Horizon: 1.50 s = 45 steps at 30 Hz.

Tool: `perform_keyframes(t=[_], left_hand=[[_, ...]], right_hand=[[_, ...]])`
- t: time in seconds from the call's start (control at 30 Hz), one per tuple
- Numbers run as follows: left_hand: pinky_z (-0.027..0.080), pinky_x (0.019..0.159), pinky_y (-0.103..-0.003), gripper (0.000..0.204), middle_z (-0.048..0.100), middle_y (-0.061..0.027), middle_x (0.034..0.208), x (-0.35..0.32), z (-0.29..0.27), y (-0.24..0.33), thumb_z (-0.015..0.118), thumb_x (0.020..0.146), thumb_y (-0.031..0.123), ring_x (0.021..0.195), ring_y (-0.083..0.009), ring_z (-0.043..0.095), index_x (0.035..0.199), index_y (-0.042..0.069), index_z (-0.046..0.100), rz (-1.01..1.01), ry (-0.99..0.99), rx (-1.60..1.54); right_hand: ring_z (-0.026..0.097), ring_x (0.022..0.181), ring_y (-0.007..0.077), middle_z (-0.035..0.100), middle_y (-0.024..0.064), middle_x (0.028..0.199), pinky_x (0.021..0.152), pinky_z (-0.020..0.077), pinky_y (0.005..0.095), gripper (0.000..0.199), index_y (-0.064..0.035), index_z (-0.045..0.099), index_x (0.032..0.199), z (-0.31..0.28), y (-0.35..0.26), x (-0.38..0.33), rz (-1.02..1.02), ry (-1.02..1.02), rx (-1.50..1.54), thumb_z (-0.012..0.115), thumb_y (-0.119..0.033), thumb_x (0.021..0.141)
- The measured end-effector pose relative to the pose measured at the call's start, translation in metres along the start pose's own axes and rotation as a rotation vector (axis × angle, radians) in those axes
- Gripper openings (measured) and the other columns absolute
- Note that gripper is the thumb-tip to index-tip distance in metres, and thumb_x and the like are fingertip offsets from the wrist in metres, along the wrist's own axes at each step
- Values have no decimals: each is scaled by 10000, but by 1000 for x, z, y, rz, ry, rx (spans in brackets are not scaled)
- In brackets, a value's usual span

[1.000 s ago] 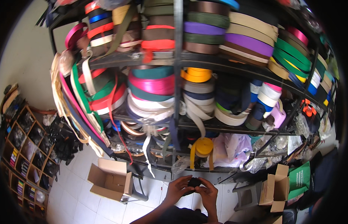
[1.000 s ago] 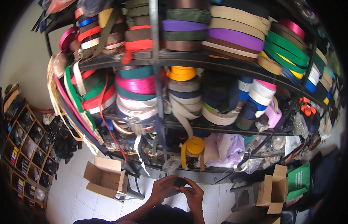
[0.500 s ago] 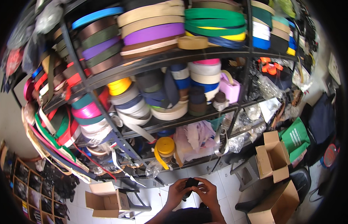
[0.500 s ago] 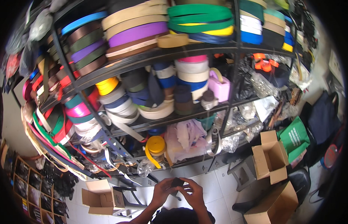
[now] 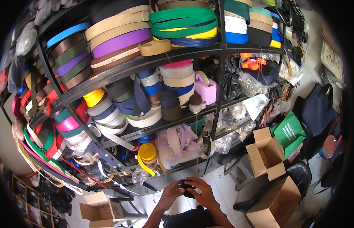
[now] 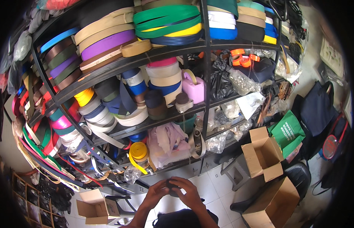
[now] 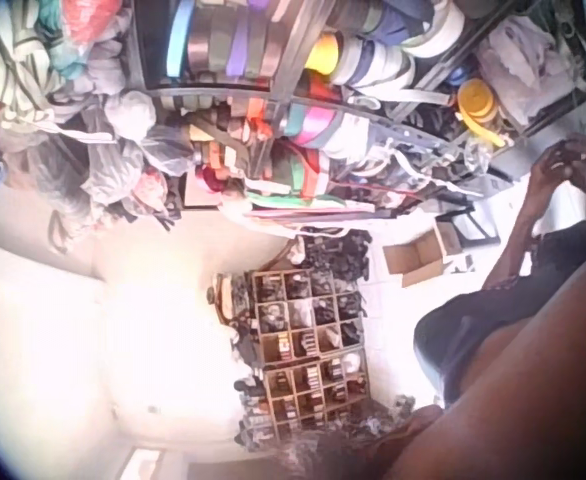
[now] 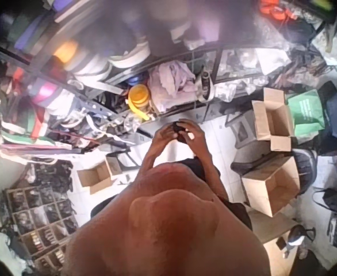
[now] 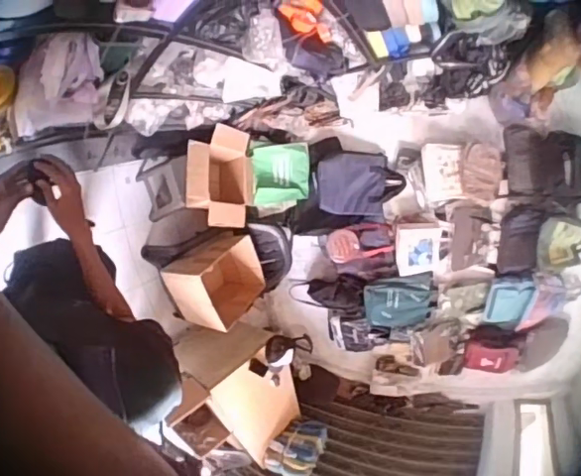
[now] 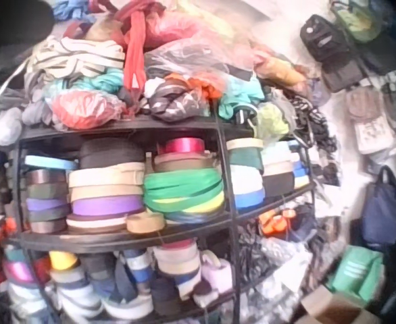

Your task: The person handles various rolls of fabric tape and ribbon in a storage area. They pick up a black roll, unroll a section to inspect it, and then place it back on the shelf. They repeat this process with a yellow roll and a beige roll, examining each one before returning them to the rack.

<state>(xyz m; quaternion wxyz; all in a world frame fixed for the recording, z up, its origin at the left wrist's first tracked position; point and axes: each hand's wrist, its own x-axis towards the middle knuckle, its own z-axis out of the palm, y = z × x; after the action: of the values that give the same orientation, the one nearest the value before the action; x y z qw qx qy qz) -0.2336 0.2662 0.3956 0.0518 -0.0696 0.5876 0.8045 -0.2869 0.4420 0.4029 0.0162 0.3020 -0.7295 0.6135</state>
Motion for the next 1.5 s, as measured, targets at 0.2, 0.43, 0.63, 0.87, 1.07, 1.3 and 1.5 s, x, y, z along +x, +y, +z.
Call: perform_keyframes(t=[0.2, 0.43, 0.63, 0.87, 1.07, 1.3, 1.5], left_hand=[[513, 943, -336, 500, 620, -157, 1235, -8, -2, 0, 698, 853, -22, 1091, -213, 621, 1325, -28, 532, 125, 183, 9], [514, 963, -332, 523, 582, -135, 1279, -30, -21, -7, 730, 790, -85, 1151, -215, 589, 1287, -19, 580, 314, 276, -31], [524, 917, -322, 468, 594, -128, 1270, -47, -30, 12, 720, 837, -26, 1109, -186, 600, 1287, -11, 591, 160, 352, -13], [527, 854, -275, 458, 645, -113, 1180, -45, -48, 1, 723, 873, 53, 1005, -163, 645, 1306, 3, 582, 166, 346, 55], [511, 876, -311, 454, 627, -168, 1202, -35, -8, -18, 669, 900, 37, 1050, -238, 644, 1339, 3, 556, 466, 670, 426], [516, 885, -309, 481, 605, -163, 1199, -32, 20, -16, 633, 910, -6, 1054, -232, 629, 1378, 21, 523, 487, 729, 481], [527, 886, -277, 556, 587, -138, 1284, -39, 18, -9, 601, 919, -62, 1084, -154, 597, 1444, 42, 451, 380, 507, 172]], right_hand=[[647, 1074, 188, 637, 134, 1238, 795, 578, 297, 457, -27, 611, 1278, 13, -6, 9, 145, -27, 236, 748, -71, 845], [690, 906, 161, 645, 138, 1191, 761, 564, 253, 481, -1, 596, 1263, 41, -1, 12, 424, -149, 390, 770, -15, 814], [681, 923, 163, 638, 121, 1213, 756, 571, 245, 439, 14, 612, 1199, 58, -6, 11, 375, -164, 395, 742, 84, 786], [675, 960, 164, 625, 123, 1269, 764, 556, 252, 509, -21, 570, 1301, 71, -1, 4, 238, -119, 354, 728, 37, 820], [672, 998, 222, 656, 222, 1178, 852, 517, 304, 543, 19, 380, 1461, 88, -13, -14, 263, -61, 181, 580, -130, 978], [586, 891, 109, 671, 140, 1105, 811, 490, 258, 499, -4, 441, 1441, 76, -16, -13, 246, 19, 129, 576, -189, 997], [632, 949, 132, 624, 116, 1281, 840, 514, 279, 455, 6, 523, 1368, 57, -10, -4, 280, -4, 311, 639, -104, 942]])
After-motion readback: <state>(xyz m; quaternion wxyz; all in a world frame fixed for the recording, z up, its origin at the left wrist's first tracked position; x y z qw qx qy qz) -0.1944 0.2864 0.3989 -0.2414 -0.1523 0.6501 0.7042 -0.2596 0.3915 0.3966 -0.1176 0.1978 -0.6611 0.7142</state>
